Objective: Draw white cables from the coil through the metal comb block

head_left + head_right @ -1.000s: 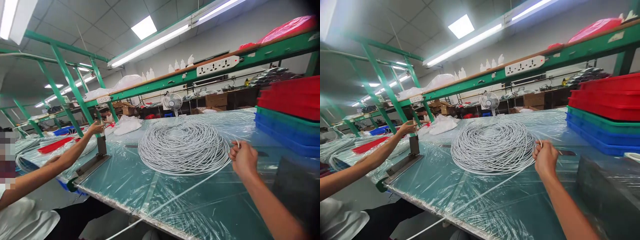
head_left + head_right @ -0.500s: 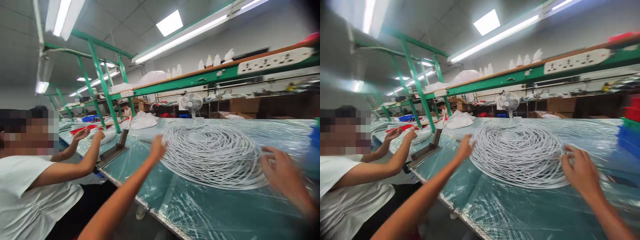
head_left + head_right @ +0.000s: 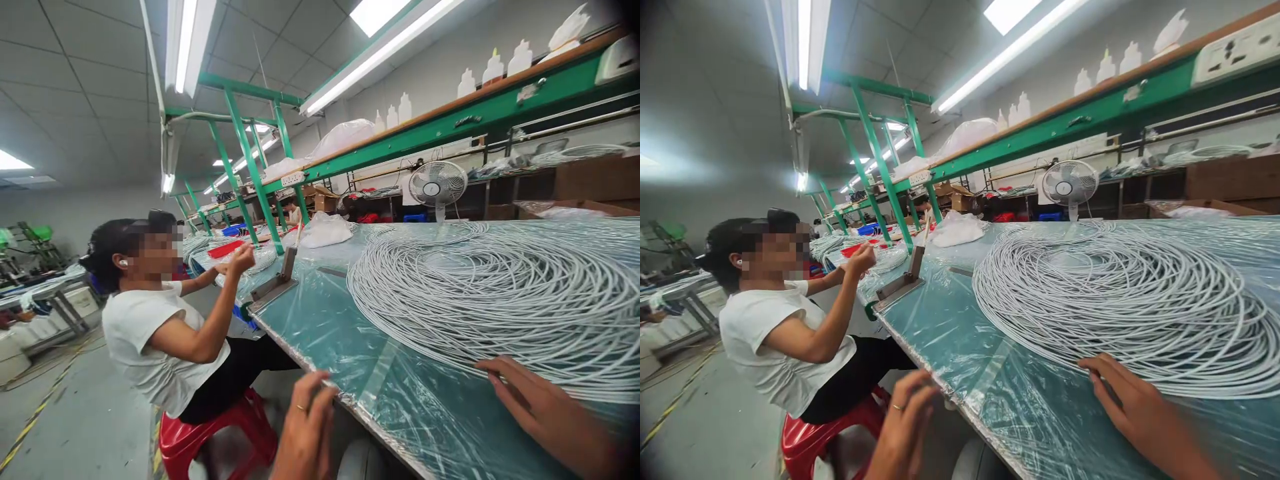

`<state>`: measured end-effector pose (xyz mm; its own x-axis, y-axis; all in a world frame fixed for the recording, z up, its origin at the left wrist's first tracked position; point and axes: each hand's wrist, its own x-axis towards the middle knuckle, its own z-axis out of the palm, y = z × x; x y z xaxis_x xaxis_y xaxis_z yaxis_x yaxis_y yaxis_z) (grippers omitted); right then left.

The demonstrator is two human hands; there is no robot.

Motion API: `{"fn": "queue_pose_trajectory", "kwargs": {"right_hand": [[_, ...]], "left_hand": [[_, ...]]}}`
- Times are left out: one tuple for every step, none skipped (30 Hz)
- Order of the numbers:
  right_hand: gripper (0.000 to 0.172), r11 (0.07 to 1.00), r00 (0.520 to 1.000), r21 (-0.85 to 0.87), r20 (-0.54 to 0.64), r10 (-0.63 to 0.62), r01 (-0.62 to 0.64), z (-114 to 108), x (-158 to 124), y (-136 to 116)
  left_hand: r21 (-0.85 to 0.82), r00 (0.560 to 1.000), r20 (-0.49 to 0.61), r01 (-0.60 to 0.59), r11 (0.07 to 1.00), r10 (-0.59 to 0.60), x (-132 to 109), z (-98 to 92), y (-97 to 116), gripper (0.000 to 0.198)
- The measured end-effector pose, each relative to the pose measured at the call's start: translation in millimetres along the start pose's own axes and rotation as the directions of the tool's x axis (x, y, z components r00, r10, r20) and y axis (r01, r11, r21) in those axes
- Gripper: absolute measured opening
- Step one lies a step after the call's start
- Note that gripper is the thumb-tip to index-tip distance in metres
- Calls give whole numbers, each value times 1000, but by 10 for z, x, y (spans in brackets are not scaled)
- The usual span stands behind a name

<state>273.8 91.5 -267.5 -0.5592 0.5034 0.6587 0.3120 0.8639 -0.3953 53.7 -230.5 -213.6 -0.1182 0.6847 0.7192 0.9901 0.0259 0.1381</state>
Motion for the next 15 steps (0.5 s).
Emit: {"fn": "queue_pose_trajectory", "kwargs": {"right_hand": [[26, 1000, 999, 5, 35, -7, 7, -29, 14, 5], [27, 1000, 996, 13, 82, -21, 20, -65, 28, 0], [27, 1000, 993, 21, 116, -20, 18, -106, 42, -13], [27, 1000, 991, 23, 134, -8, 5, -149, 54, -31], [26, 1000, 989, 24, 151, 1, -5, -190, 65, -48], [26, 1000, 987, 23, 160, 7, -11, -227, 72, -60], [26, 1000, 986, 23, 165, 14, -18, -258, 75, -64], [27, 999, 986, 24, 168, 23, -28, -280, 75, -57], [27, 999, 985, 25, 167, 35, -40, -292, 72, -39], [28, 998, 985, 28, 165, 47, -53, -295, 66, -10], [29, 998, 985, 30, 161, 57, -62, -288, 57, 28], [29, 997, 986, 29, 152, 62, -68, -272, 47, 73], [29, 997, 988, 25, 139, 63, -67, -250, 36, 121], [29, 998, 990, 18, 124, 60, -63, -222, 24, 171], [28, 999, 992, 12, 113, 51, -53, -193, 14, 218]], "left_hand": [[81, 1000, -23, -15, 997, 17, 139, -192, -19, 34], [160, 997, -60, -45, 986, 55, 298, -347, -34, 33], [233, 991, -76, -89, 969, 109, 468, -459, -50, 32], [289, 983, -50, -154, 945, 175, 637, -529, -74, 31], [316, 969, 27, -242, 917, 246, 792, -561, -107, 29], [312, 937, 157, -348, 884, 313, 921, -561, -149, 25], [276, 877, 317, -448, 850, 360, 1018, -540, -195, 17], [211, 791, 475, -527, 823, 385, 1075, -510, -239, 7], [127, 691, 602, -577, 807, 399, 1094, -481, -274, 6], [42, 605, 682, -594, 803, 412, 1078, -463, -293, 16], [-34, 547, 721, -585, 810, 425, 1035, -459, -291, 24], [-98, 520, 729, -564, 820, 445, 975, -474, -267, 30], [-148, 520, 714, -542, 827, 469, 911, -505, -222, 35], [-178, 537, 690, -524, 833, 486, 853, -549, -161, 37], [-186, 566, 665, -507, 842, 487, 809, -598, -88, 40]]}}
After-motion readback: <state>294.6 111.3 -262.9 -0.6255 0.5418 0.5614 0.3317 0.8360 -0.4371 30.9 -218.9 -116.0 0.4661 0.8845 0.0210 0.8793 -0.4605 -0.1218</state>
